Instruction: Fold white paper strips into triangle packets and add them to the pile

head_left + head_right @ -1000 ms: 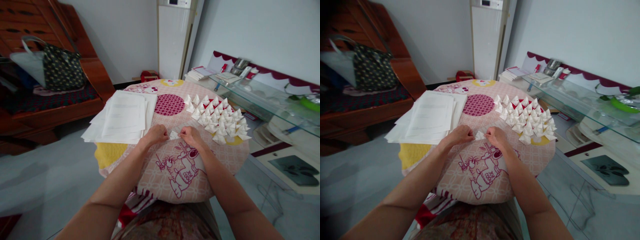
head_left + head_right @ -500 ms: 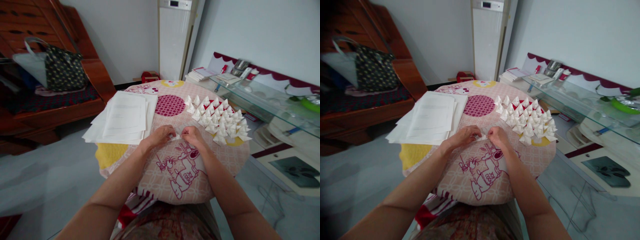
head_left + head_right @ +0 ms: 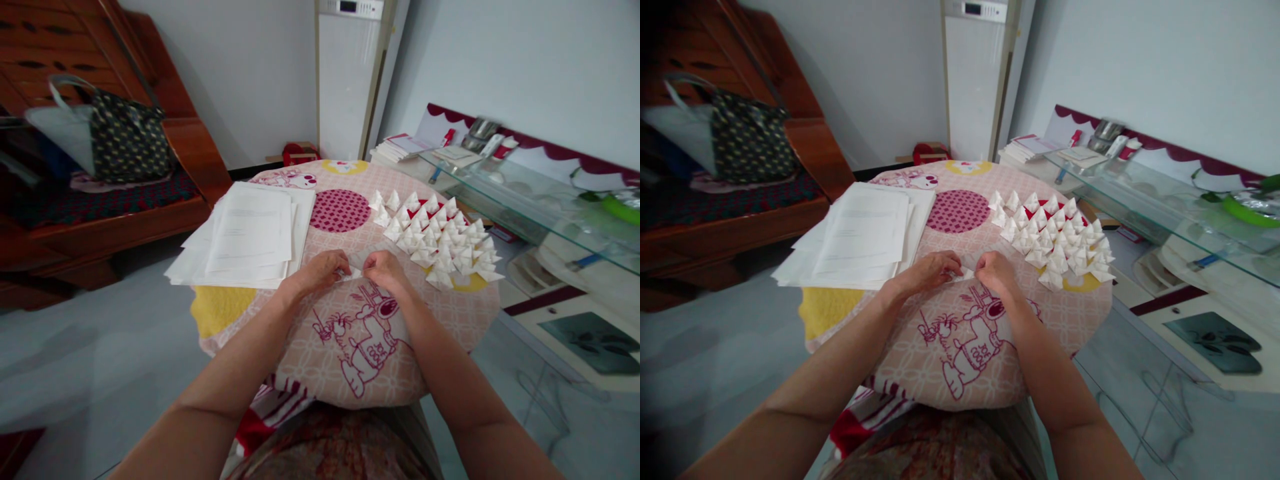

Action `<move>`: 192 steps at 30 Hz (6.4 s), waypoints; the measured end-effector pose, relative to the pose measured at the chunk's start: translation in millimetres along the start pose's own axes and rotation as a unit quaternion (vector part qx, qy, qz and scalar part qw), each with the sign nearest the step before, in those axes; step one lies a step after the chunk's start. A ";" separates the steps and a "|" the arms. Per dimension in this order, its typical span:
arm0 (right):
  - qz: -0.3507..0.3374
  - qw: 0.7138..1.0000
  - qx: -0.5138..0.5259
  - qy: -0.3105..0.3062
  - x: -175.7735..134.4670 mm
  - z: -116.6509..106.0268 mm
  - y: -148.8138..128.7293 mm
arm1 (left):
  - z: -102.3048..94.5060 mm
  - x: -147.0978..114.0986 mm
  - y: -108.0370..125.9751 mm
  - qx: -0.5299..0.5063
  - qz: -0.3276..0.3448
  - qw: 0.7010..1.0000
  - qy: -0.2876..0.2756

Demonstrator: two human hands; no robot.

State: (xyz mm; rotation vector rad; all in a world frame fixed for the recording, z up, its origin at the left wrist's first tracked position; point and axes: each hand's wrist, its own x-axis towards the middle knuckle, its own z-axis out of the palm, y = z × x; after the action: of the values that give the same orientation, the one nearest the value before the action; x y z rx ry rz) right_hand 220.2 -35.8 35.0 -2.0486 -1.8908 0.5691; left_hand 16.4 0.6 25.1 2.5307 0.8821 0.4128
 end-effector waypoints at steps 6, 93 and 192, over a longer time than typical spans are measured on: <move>0.017 1.000 0.021 -0.003 3.5 -1.8 9.9 | -0.2 0.3 -0.5 -0.006 -0.002 1.000 -0.002; -0.024 0.870 0.482 -0.097 -8.2 5.4 13.9 | -13.0 -2.4 4.1 -0.461 -0.143 0.876 0.009; -0.099 0.895 0.423 0.101 -5.4 24.6 -0.1 | 1.2 9.6 18.9 -0.557 -0.221 0.783 0.165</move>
State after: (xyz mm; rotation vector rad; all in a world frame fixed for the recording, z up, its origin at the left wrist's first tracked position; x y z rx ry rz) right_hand 208.1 -42.4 13.9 -1.2702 -1.3438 0.8826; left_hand 34.0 -6.9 34.4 1.1349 0.9125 0.8990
